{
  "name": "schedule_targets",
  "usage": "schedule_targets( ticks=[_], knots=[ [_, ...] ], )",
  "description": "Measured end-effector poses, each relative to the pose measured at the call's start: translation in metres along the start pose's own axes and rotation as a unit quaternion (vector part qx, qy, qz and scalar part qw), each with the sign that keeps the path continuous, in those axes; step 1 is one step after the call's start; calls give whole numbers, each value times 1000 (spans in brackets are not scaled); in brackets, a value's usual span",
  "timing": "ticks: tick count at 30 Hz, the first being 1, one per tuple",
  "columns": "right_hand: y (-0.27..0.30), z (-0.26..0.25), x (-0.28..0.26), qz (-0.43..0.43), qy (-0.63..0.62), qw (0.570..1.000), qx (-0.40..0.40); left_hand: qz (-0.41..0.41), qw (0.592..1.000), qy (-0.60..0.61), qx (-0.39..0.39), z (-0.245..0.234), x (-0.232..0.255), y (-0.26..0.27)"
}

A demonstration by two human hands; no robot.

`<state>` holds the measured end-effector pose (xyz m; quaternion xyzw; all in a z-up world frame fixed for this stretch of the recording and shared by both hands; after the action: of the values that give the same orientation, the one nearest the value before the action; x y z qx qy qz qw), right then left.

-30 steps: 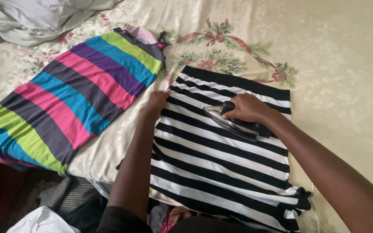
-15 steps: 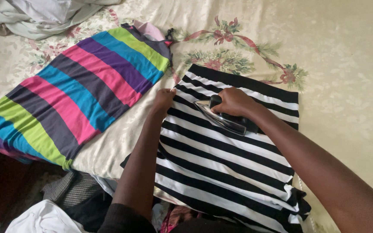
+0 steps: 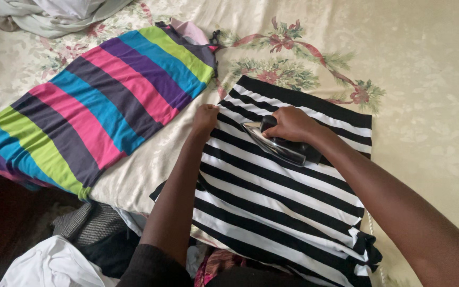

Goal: The person irons a black and white striped garment laid flat on a bed. They use a handheld iron to smooth the fabric, repeatedly moving the iron back and forth across the surface while holding the garment steady with the other hand.

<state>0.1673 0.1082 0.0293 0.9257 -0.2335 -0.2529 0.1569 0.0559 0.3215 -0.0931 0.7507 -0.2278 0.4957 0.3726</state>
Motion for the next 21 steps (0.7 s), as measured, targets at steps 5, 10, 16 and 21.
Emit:
schedule_targets(
  ticks=[5, 10, 16, 21],
  knots=[
    [-10, 1, -7, -11, 11, 999, 30, 4, 999, -29, 30, -1, 6, 6],
    [-21, 1, -18, -23, -2, 999, 40, 31, 996, -39, 80, 3, 10, 20],
    [-36, 1, -30, -27, 1, 997, 76, 46, 991, -81, 92, 7, 13, 20],
    [-51, 0, -38, -23, -6, 996, 87, 96, 986, -78, 114, 7, 1, 12]
  ],
)
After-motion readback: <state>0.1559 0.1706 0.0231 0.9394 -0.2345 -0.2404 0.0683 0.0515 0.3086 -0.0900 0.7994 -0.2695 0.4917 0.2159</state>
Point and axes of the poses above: each hand's wrist, its own y-axis away from the middle knuckle, its own z-axis out of the palm, x = y × z, the point moved 3 cm from there along -y, towards the middle knuckle, and after that the axes turned 8 degrees about -x, right-handed, at the moved point
